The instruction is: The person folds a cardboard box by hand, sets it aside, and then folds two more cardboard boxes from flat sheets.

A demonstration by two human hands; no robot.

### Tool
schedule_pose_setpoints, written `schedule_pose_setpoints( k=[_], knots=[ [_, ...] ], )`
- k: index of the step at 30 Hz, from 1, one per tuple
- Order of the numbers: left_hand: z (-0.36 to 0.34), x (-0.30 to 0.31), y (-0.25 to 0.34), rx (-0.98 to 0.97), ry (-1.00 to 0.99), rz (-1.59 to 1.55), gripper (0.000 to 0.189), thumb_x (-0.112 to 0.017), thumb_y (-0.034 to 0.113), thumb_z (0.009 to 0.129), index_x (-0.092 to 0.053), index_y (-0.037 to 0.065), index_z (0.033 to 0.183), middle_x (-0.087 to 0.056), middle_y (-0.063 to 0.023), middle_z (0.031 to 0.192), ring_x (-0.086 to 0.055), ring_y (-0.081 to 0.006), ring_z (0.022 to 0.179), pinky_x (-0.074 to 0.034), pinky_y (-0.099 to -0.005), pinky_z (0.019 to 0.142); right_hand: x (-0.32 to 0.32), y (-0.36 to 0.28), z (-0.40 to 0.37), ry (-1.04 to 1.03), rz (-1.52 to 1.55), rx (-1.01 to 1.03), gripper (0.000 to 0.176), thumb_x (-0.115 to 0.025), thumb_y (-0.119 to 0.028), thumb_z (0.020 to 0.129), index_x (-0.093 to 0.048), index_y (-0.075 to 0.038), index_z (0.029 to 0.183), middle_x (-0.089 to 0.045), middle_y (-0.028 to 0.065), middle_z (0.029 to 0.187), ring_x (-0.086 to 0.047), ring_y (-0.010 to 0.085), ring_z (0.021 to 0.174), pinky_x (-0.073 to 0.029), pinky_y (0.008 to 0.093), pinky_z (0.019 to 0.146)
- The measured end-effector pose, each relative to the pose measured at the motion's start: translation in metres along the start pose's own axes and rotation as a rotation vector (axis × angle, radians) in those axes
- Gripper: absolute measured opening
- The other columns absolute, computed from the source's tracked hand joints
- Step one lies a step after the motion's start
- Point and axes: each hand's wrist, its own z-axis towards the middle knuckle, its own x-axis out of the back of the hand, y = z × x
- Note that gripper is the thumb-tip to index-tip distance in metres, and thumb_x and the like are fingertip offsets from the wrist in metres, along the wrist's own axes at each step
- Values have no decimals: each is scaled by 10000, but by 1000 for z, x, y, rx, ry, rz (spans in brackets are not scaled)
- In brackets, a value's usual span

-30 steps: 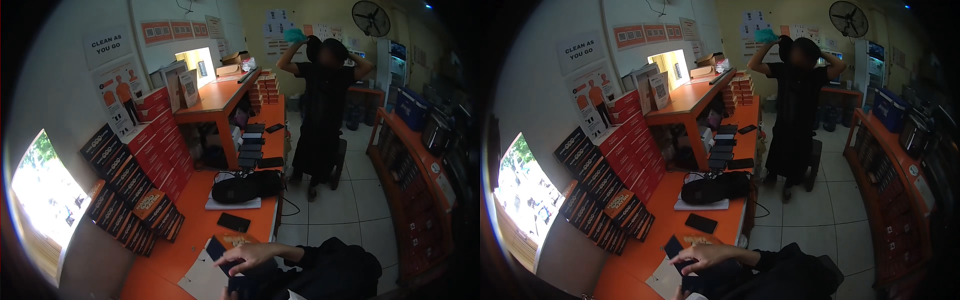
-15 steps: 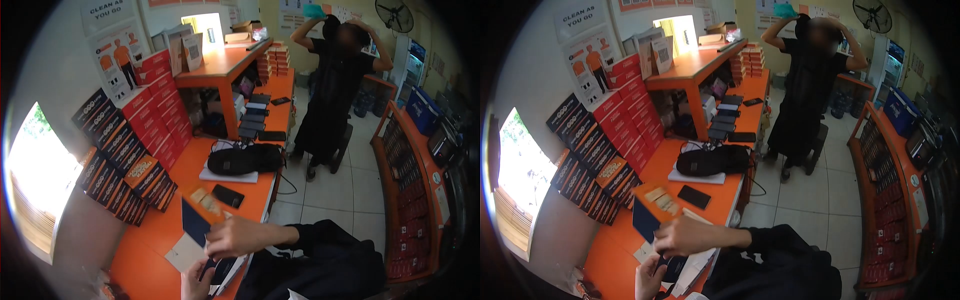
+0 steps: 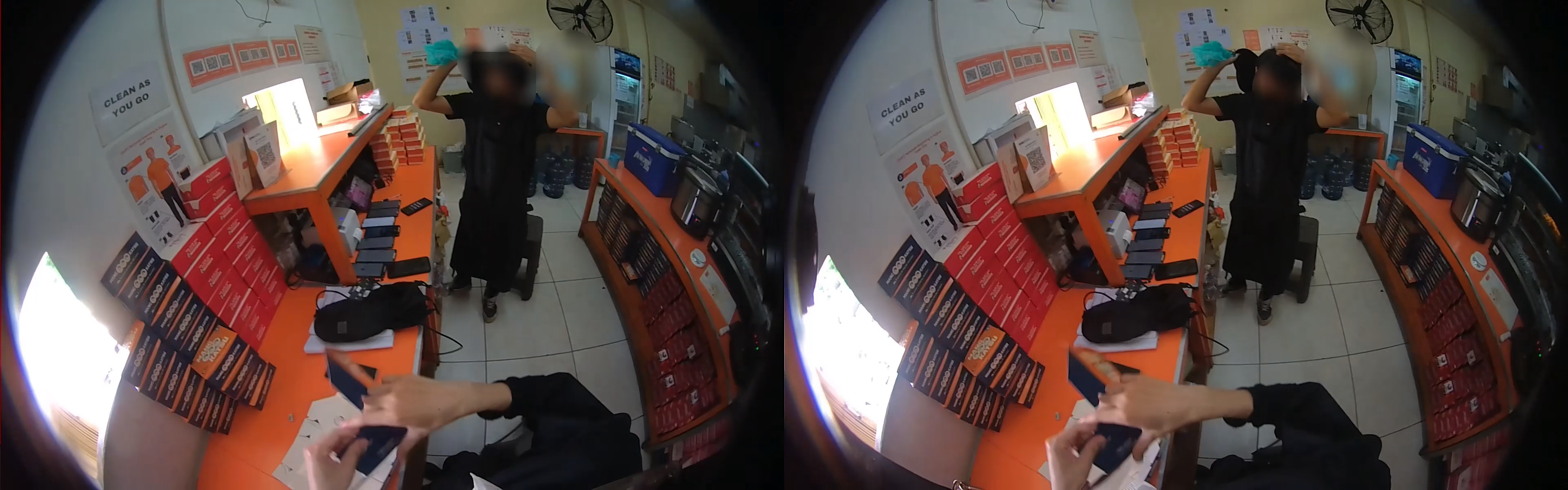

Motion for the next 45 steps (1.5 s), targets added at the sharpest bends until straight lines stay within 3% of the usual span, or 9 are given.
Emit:
schedule_pose_setpoints(
  k=[6,11,16,24,32,36,39,42,45],
  knots=[
    [6,1,55,-475,707,187,165,-612,-29,766,-619,17,925,-602,-83,828,-563,-113,718,-431,-263,564,89,45,-12,187,-326,-433,443,-765,-433,620,-638,-157,943,-620,60,869,-618,266,832,-485,388,711],
    [9,-125,122,-753,-21,268,236,-765,219,721,-602,68,801,-561,-46,716,-583,-214,646,-457,-296,556,145,123,8,517,-664,-657,433,-718,-468,683,-648,-143,960,-641,84,882,-632,270,849,-487,404,706],
    [6,-220,126,-909,76,310,231,-641,198,833,-503,55,717,-490,-77,661,-539,-266,565,-412,-358,492,169,171,-33,349,-876,-961,460,-685,-497,714,-626,-161,1024,-627,87,956,-629,281,888,-496,411,711],
    [-78,-197,103,-823,-1233,-324,161,-563,142,893,-549,27,782,-532,-125,739,-559,-315,707,-452,-377,629,197,187,-139,630,-368,-1294,409,-731,-403,683,-705,-155,1007,-665,106,1054,-633,286,965,-489,379,845],
    [-38,-121,105,-860,120,536,613,-813,141,611,-569,89,1171,-560,-140,1107,-576,-322,1013,-464,-407,859,73,-1,-124,438,-342,-674,182,-638,-270,810,-700,-160,942,-677,70,875,-643,257,805,-498,369,734],
    [-31,-139,69,-322,-218,510,1108,-825,144,610,-104,31,1444,-511,-253,1161,-599,-374,973,-497,-432,777,23,-49,-128,-98,-10,-369,182,-660,-243,795,-688,-137,940,-648,65,795,-630,240,790,-493,360,672],
    [-35,-147,20,-80,-478,34,956,-793,147,717,-160,12,1420,-614,-196,1022,-645,-234,897,-505,-318,734,25,-54,-136,-178,138,-465,171,-677,-200,780,-685,-157,946,-652,81,956,-613,243,915,-501,344,731],
    [-39,-147,2,-40,-420,113,860,-773,195,740,-229,27,1384,-661,-237,926,-668,-309,891,-530,-368,730,38,-72,-144,392,311,-376,141,-683,-111,783,-696,-152,917,-588,105,1179,-596,207,911,-497,357,779],
    [-30,-153,-43,-54,-218,-112,507,-671,39,820,-354,25,1215,-548,-50,823,-463,-57,606,-392,-190,532,75,-87,-172,829,951,51,737,-611,32,811,-323,-393,1340,-201,229,1470,-596,179,735,-538,349,661]
  ],
)
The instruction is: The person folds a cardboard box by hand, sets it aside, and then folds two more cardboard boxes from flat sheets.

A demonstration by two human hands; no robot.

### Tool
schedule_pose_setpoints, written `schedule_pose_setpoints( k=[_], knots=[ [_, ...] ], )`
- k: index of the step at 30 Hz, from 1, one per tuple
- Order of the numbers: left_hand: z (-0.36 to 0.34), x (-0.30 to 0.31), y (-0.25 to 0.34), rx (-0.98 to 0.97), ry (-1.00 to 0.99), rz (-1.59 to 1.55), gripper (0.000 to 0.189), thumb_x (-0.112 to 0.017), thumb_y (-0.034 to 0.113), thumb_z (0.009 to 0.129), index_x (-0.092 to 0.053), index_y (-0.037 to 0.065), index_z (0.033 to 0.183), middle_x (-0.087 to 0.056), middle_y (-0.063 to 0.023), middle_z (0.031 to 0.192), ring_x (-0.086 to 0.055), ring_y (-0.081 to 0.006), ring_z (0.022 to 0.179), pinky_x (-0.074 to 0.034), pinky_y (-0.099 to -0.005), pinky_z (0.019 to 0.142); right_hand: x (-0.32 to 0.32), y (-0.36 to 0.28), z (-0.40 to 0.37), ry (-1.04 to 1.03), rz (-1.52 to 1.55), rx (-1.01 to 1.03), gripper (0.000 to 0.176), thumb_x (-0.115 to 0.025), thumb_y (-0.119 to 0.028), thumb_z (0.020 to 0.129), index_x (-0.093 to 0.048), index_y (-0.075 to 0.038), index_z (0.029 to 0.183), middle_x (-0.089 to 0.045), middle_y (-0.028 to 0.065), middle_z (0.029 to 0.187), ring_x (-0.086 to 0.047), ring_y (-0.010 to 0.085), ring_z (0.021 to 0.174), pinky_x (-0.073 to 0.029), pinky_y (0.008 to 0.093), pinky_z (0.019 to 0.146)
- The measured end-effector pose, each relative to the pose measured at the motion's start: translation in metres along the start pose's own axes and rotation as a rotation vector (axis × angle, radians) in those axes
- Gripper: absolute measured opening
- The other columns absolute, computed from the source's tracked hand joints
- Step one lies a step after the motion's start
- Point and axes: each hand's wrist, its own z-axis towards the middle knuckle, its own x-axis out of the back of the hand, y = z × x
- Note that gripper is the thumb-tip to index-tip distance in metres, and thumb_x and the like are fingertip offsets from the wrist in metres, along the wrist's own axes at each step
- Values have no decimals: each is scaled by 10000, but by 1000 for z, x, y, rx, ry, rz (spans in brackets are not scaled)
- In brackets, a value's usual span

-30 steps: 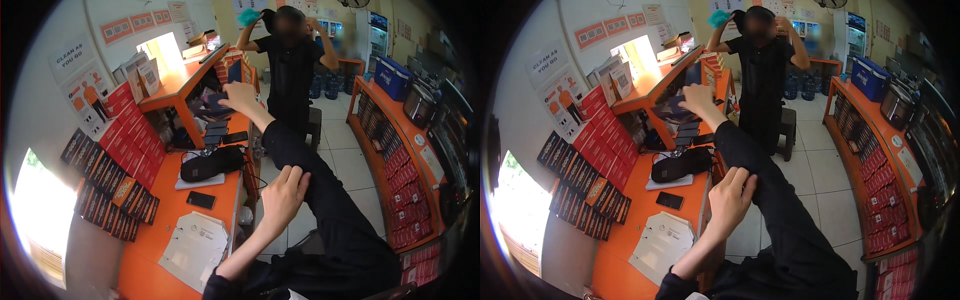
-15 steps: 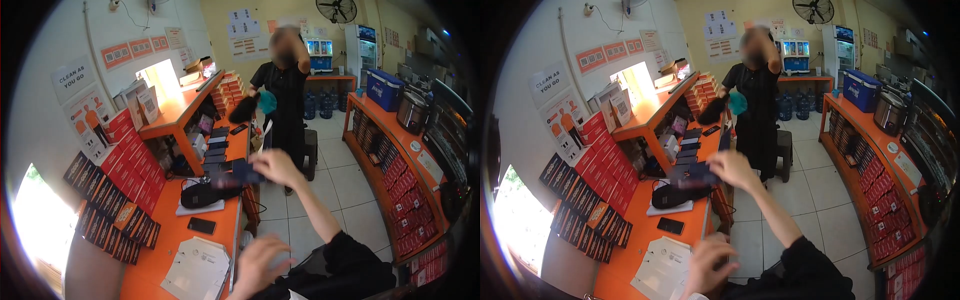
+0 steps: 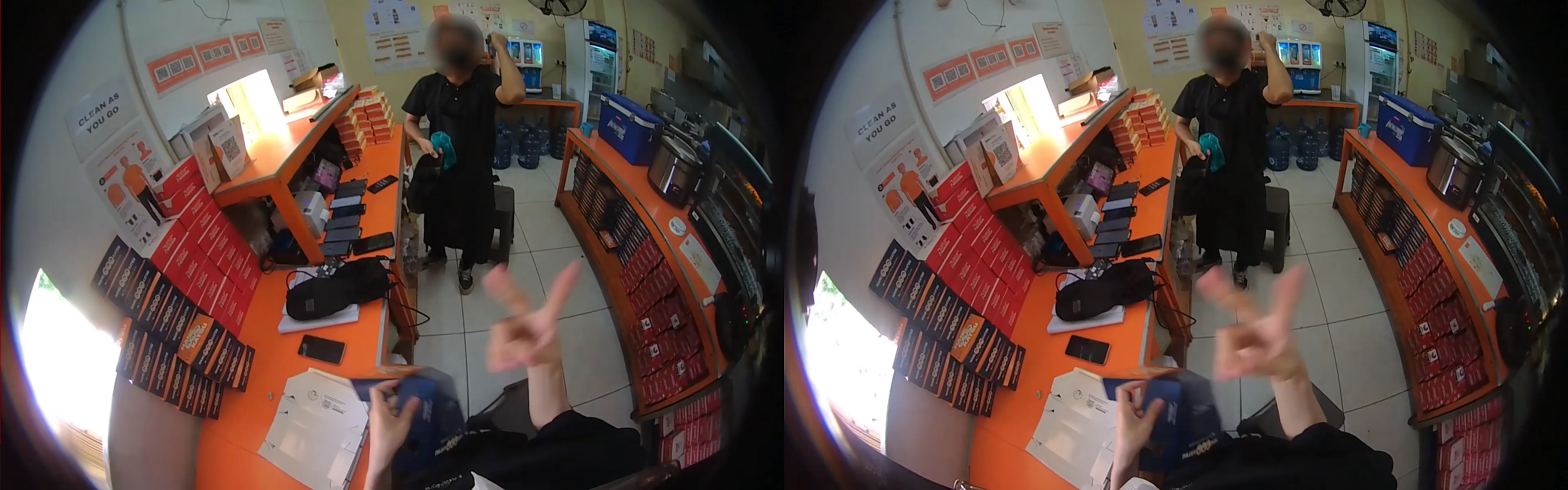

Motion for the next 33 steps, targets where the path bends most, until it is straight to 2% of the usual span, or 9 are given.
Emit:
schedule_pose_setpoints(
  k=[3,4,7,10,15,18,24,28,33],
  knots=[
    [-1,4,4,23,168,-155,287,-518,-60,876,-350,51,1079,-481,-47,923,-399,-35,618,-348,-183,522,5,-2,-1,-15,505,205,1058,-550,89,819,132,-514,1360,-3,307,1482,-576,168,623,-538,299,548],
    [1,4,18,-105,167,-68,256,-452,-87,887,-335,58,1064,-480,-46,926,-383,-26,613,-331,-179,531,5,6,-10,-8,526,159,1085,-543,92,818,184,-514,1347,12,319,1477,-571,164,611,-536,292,538],
    [-1,2,17,-22,184,-248,241,-430,-93,889,-344,61,1054,-466,-32,904,-373,-19,610,-311,-173,533,5,27,-33,29,516,1,1096,-539,83,823,227,-492,1355,12,341,1467,-561,152,596,-533,286,538],
    [-2,5,2,33,254,-272,192,-444,-79,893,-386,62,1009,-436,0,841,-378,-11,615,-288,-166,520,14,32,-48,97,366,-90,946,-626,9,813,-86,-436,1450,-125,281,1482,-578,152,665,-533,304,611],
    [8,9,11,-64,321,-269,184,-475,-73,890,-374,74,937,-408,-5,853,-385,-13,632,-303,-154,528,-7,40,-35,-273,-684,-347,291,-725,-179,764,-672,-200,1049,-531,69,1204,-608,187,915,-499,322,767],
    [13,4,15,-79,420,-409,298,-508,-78,875,-297,98,989,-407,-28,866,-422,-39,680,-345,-165,552,-16,72,-62,-389,-790,-295,305,-719,-202,766,-655,-170,1062,-561,41,1130,-611,215,953,-505,325,767],
    [18,-5,10,-124,656,-420,462,-529,-59,874,-204,114,1153,-460,-160,1010,-525,-130,776,-431,-196,631,-22,85,-69,-208,-1002,-151,250,-704,-126,756,-669,-158,1001,-620,2,995,-643,186,788,-524,288,643],
    [18,-5,11,-137,721,-281,513,-515,-50,884,-157,121,1208,-460,-248,1086,-555,-182,861,-474,-245,722,-32,97,-73,46,-956,-172,292,-678,-30,738,-668,-147,1005,-628,6,820,-616,126,577,-499,245,517],
    [19,-10,20,-227,802,-258,512,-495,-52,892,-131,136,1199,-444,-275,1134,-557,-206,912,-494,-258,724,-41,107,-81,107,-894,-322,216,-661,-9,752,-667,-74,958,-603,31,758,-586,99,553,-472,230,505]
  ],
)
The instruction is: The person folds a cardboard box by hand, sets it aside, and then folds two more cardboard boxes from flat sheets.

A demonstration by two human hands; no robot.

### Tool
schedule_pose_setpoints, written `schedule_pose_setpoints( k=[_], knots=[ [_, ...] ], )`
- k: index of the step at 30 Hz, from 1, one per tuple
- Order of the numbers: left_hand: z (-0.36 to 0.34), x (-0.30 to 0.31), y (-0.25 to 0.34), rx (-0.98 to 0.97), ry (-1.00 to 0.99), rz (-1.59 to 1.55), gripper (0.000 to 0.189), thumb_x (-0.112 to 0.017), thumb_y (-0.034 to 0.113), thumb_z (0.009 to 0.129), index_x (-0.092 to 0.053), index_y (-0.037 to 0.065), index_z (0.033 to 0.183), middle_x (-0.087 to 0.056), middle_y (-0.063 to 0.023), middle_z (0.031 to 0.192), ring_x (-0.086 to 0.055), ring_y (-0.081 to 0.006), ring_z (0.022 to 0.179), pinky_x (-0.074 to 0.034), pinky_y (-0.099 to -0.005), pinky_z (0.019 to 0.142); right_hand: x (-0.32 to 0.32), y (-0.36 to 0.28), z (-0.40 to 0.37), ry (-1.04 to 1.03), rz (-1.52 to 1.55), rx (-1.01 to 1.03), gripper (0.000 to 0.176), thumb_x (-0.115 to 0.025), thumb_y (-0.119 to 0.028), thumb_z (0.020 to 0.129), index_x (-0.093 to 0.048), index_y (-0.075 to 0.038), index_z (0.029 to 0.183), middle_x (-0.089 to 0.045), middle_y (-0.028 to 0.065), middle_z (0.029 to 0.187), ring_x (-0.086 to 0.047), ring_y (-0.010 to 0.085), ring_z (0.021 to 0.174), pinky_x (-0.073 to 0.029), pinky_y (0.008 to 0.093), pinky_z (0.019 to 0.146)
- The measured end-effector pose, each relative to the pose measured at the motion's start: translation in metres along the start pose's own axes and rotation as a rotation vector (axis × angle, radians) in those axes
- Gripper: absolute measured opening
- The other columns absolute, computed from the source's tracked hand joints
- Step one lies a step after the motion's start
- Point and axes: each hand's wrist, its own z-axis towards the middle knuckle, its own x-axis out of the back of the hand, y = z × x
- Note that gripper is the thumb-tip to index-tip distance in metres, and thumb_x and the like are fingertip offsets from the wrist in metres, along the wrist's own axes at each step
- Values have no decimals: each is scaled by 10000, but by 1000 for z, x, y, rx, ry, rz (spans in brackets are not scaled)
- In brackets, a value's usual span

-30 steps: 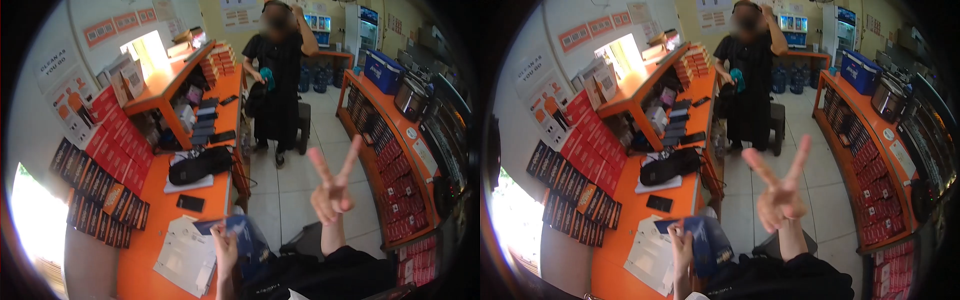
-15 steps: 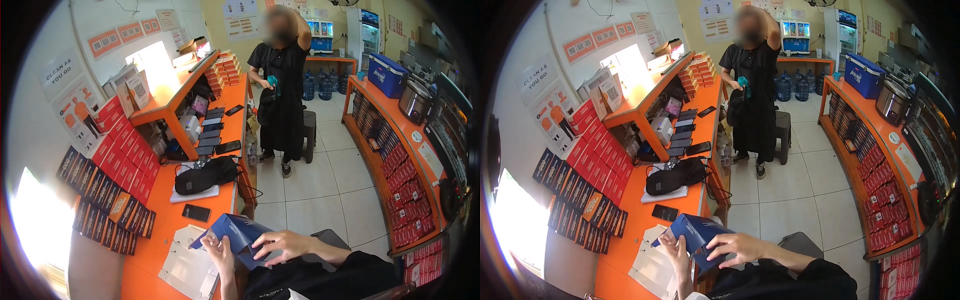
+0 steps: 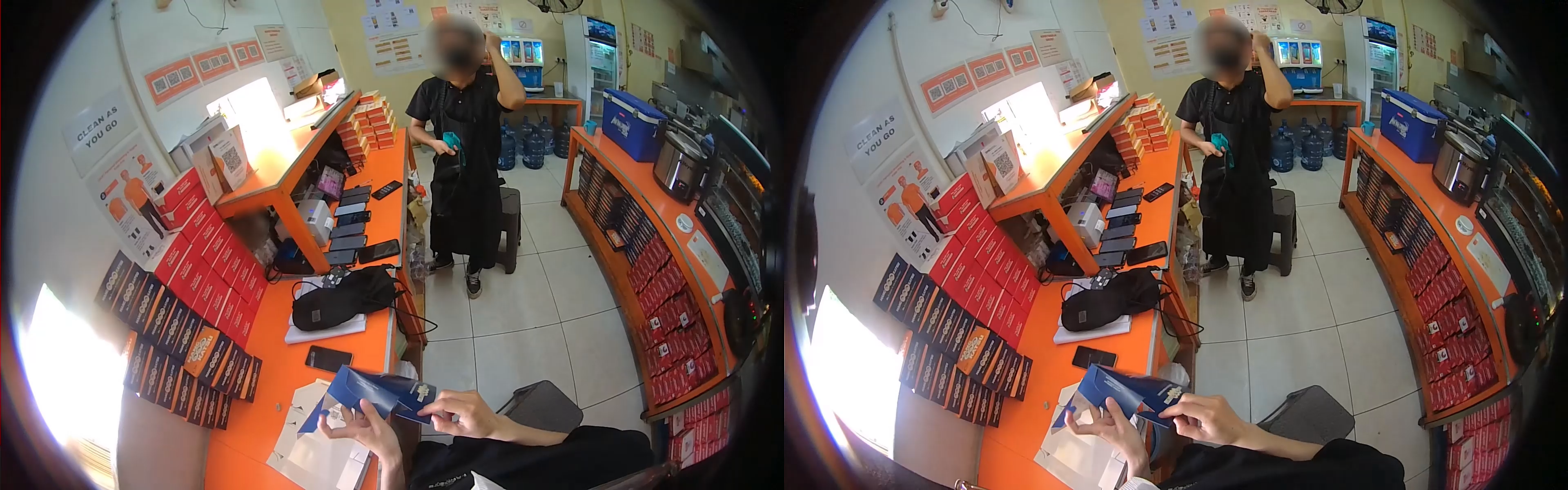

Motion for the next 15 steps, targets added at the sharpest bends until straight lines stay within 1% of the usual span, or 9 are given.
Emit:
schedule_pose_setpoints(
  k=[1,2,3,4,6,9,10,12,15],
  knots=[
    [0,0,-11,-53,51,-34,510,-491,-53,893,-127,138,1195,-441,-271,1142,-559,-211,918,-496,-252,716,-2,-1,-1,1,22,-54,197,-656,4,752,-667,-49,942,-602,41,750,-583,95,556,-467,226,507],
    [1,-2,-13,-106,101,-69,508,-487,-54,895,-123,140,1192,-438,-268,1151,-560,-215,924,-498,-247,709,-5,-1,-1,22,37,-58,190,-648,4,754,-662,-38,939,-589,39,733,-571,94,551,-457,223,505],
    [-3,-2,-4,1,93,-85,486,-483,-44,900,-117,140,1163,-439,-235,1135,-547,-226,976,-503,-279,735,-7,0,0,42,51,-63,183,-641,3,757,-656,-28,936,-577,37,716,-560,92,546,-446,220,503],
    [-1,0,-10,-20,99,-82,449,-484,-39,901,-143,131,1139,-440,-223,1120,-547,-221,975,-507,-287,730,-10,0,0,63,67,-68,176,-633,2,759,-651,-18,934,-564,35,699,-548,90,541,-435,217,501],
    [0,8,-25,-61,112,-77,376,-487,-29,902,-195,112,1093,-441,-200,1090,-548,-211,974,-514,-303,720,-15,3,0,120,105,-84,168,-632,-25,774,-642,-22,942,-582,31,723,-539,78,537,-439,214,495],
    [5,24,-27,-37,-6,41,265,-484,-12,900,-253,81,991,-444,-154,1044,-541,-203,996,-511,-313,731,-22,7,0,189,200,-150,161,-628,-39,779,-631,-14,937,-595,30,751,-536,69,549,-440,211,499],
    [5,24,-26,65,3,-81,235,-479,10,898,-280,69,1008,-452,-147,1059,-543,-208,1000,-508,-321,745,-24,8,1,209,238,-179,158,-627,-40,777,-628,-9,933,-597,30,760,-536,67,556,-440,209,502],
    [10,14,-6,268,22,-323,202,-470,52,894,-335,44,1044,-468,-133,1090,-547,-219,1006,-502,-335,773,-23,11,2,196,241,-179,160,-621,-31,769,-626,-10,928,-586,30,760,-527,67,559,-434,209,504],
    [15,9,11,458,32,-508,306,-443,108,871,-395,36,1165,-504,-113,1119,-557,-245,996,-491,-382,812,-20,18,3,181,217,-135,156,-613,-19,760,-627,-14,915,-569,29,754,-510,67,556,-420,210,502]
  ],
)
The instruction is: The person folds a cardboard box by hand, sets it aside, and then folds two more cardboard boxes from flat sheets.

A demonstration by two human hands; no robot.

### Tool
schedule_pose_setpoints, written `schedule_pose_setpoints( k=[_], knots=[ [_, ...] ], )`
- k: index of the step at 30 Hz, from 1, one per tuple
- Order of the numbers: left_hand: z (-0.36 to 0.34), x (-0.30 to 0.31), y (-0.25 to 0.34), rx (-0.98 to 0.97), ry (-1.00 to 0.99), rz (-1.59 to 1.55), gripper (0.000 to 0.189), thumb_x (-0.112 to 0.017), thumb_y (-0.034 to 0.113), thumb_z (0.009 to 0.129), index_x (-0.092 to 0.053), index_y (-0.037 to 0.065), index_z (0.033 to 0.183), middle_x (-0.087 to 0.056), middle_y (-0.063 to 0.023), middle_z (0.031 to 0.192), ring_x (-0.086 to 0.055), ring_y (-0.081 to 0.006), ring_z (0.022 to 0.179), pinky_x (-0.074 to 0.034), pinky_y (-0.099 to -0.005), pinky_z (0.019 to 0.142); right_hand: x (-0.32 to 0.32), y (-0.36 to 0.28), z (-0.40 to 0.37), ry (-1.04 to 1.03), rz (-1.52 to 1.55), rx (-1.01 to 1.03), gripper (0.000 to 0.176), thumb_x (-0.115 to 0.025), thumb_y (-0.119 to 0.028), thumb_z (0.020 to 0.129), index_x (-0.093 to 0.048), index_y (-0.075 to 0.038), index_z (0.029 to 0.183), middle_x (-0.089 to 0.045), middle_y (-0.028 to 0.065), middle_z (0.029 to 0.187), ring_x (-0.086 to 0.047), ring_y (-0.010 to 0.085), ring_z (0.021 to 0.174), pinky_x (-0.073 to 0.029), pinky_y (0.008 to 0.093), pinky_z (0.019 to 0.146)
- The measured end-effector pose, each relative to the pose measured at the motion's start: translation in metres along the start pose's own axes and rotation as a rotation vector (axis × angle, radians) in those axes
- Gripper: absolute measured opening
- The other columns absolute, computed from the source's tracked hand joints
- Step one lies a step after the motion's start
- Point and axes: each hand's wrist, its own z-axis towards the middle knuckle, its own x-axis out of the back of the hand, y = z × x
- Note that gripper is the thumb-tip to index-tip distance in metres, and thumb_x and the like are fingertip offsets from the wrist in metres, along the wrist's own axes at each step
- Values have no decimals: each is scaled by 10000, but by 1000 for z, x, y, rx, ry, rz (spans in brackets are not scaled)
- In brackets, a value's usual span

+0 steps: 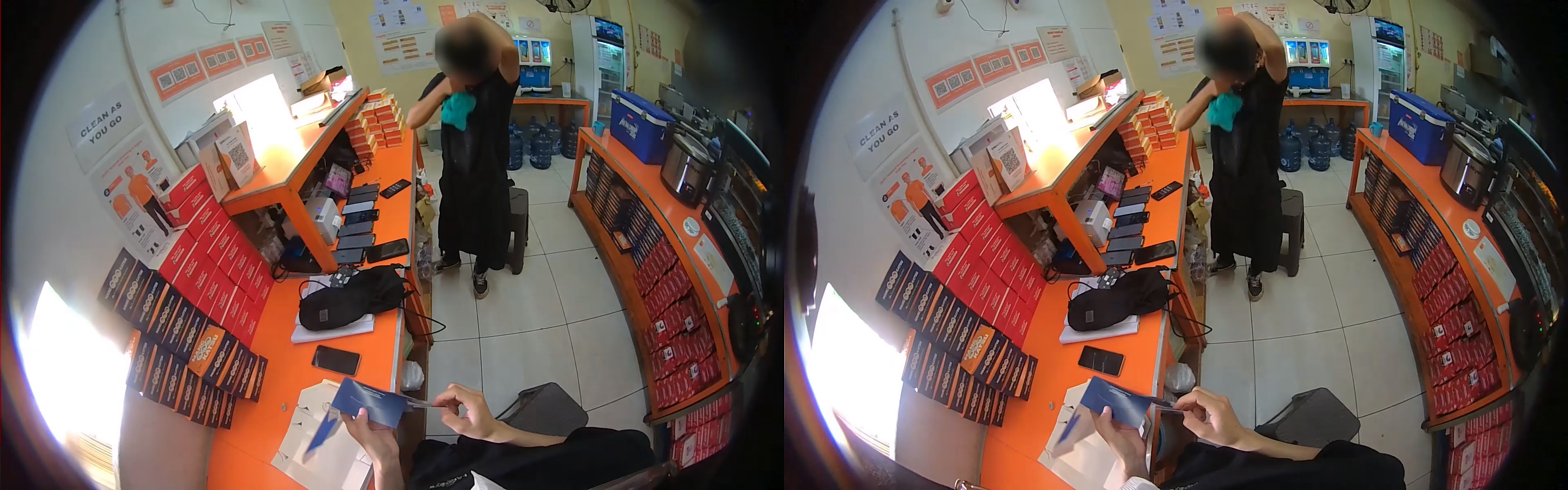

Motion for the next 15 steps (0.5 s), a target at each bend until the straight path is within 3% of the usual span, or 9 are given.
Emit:
schedule_pose_setpoints(
  k=[3,4,7,10,12,14,15],
  knots=[
    [17,35,-9,261,13,-138,381,-430,127,854,-450,50,1226,-533,-117,1130,-569,-254,976,-490,-404,824,4,11,1,-10,-40,59,152,-611,-10,751,-628,-17,902,-554,27,744,-493,69,544,-406,214,494],
    [18,39,-7,312,-7,-112,335,-435,112,846,-494,42,1168,-555,-114,1090,-572,-244,970,-491,-392,821,5,13,2,-12,-55,78,151,-611,-7,747,-629,-18,897,-550,26,741,-488,70,539,-402,215,491],
    [26,49,-16,224,-5,74,358,-460,81,832,-470,13,1183,-550,-118,1098,-562,-228,985,-488,-376,825,9,13,6,41,-43,59,164,-635,-3,742,-648,-24,905,-554,30,735,-505,79,547,-400,220,485],
    [26,48,-25,-7,-120,368,309,-513,87,850,-508,-28,1137,-600,-113,1007,-606,-216,888,-517,-343,756,10,5,12,90,-151,74,175,-669,-23,746,-675,-25,922,-554,35,724,-521,83,550,-396,224,472],
    [12,20,-5,-36,-127,774,261,-545,120,868,-557,-48,1067,-632,-118,917,-634,-214,779,-527,-323,680,6,1,16,168,-218,80,181,-681,-47,753,-688,-29,933,-547,38,713,-537,99,549,-407,238,467],
    [11,12,-12,-139,-236,840,248,-572,187,897,-641,-51,911,-662,-122,780,-649,-218,589,-526,-311,562,-2,-4,24,183,-279,110,196,-690,-50,752,-697,-34,947,-547,41,701,-544,114,538,-418,246,465],
    [4,-1,-17,-85,-214,656,235,-553,165,907,-635,-55,917,-670,-149,789,-668,-223,627,-540,-310,600,-7,-8,31,159,-305,136,207,-693,-42,748,-700,-38,955,-550,42,695,-543,120,528,-423,246,465]
  ],
)
